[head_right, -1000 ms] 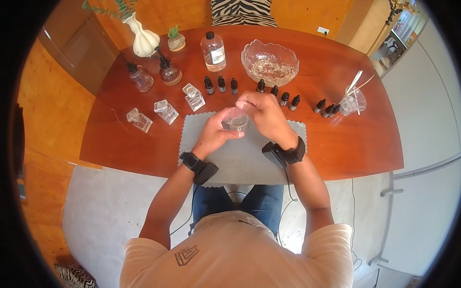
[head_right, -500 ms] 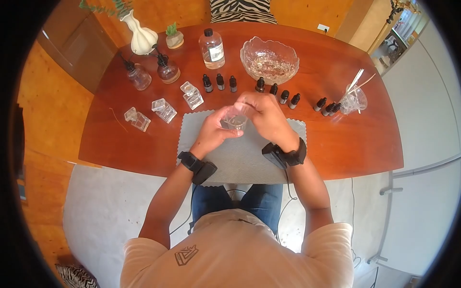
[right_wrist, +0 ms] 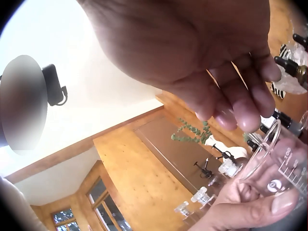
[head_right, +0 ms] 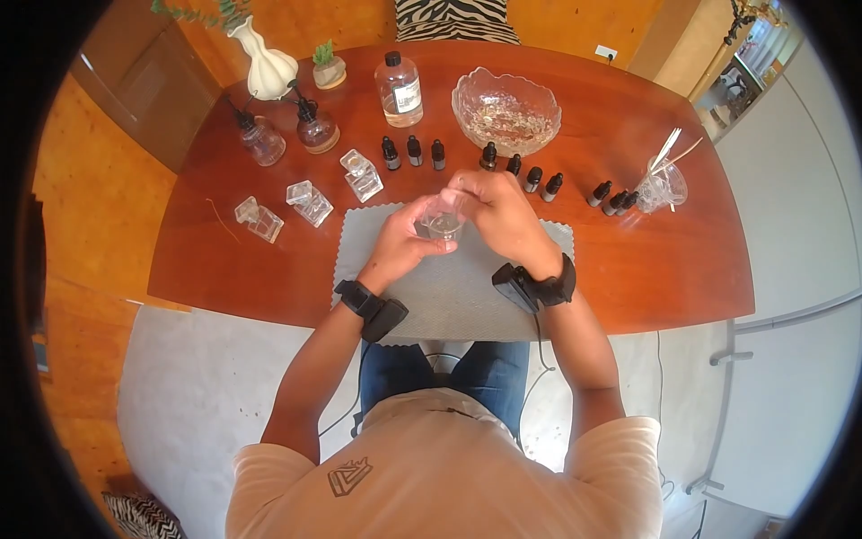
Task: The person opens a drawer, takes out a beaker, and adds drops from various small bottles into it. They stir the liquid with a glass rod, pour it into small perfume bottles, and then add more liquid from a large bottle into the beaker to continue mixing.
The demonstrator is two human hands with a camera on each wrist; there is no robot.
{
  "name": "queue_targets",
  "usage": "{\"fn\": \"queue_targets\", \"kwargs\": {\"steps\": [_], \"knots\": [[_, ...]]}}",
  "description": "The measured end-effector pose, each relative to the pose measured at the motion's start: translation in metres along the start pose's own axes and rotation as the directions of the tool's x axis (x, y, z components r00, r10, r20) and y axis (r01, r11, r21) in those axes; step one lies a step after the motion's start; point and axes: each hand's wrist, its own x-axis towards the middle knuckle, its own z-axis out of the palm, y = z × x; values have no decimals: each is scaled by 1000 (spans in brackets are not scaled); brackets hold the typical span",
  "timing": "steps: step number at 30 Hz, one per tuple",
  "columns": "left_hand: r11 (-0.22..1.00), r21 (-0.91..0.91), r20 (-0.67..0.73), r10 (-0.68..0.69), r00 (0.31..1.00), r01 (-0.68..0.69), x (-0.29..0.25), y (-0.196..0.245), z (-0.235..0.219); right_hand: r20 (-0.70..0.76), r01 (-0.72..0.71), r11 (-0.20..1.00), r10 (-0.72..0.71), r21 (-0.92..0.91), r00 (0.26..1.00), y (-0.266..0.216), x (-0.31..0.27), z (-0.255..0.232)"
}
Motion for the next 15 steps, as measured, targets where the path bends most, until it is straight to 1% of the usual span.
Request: {"fn": "queue_targets", "kwargs": {"steps": [3,5,6,9,12,15], "knots": [[1000,2,-1,4,1000,-4,0,0,0,-106,14,986,-32,-163,994,4,2,-3],[999,19,-14,29,999,-28,1,-6,1,-18,-5,992,2,-126,1000,4,0,-5],[1000,18,-5,17,1000,-17,1,-6,0,26,-17,994,20,-106,999,5,-1,-5],[1000,5,3,-1,1000,1,0,-1,0,-21,26,988,-29,-151,999,2,0,-2],[1000,-2,-15,7,1000,-7,0,1,0,-38,1,964,-11,-265,999,0,1,-3],[1000,7,14,-20,1000,20,0,1,-1,141,-16,994,31,-107,989,-3,1,-5]]}}
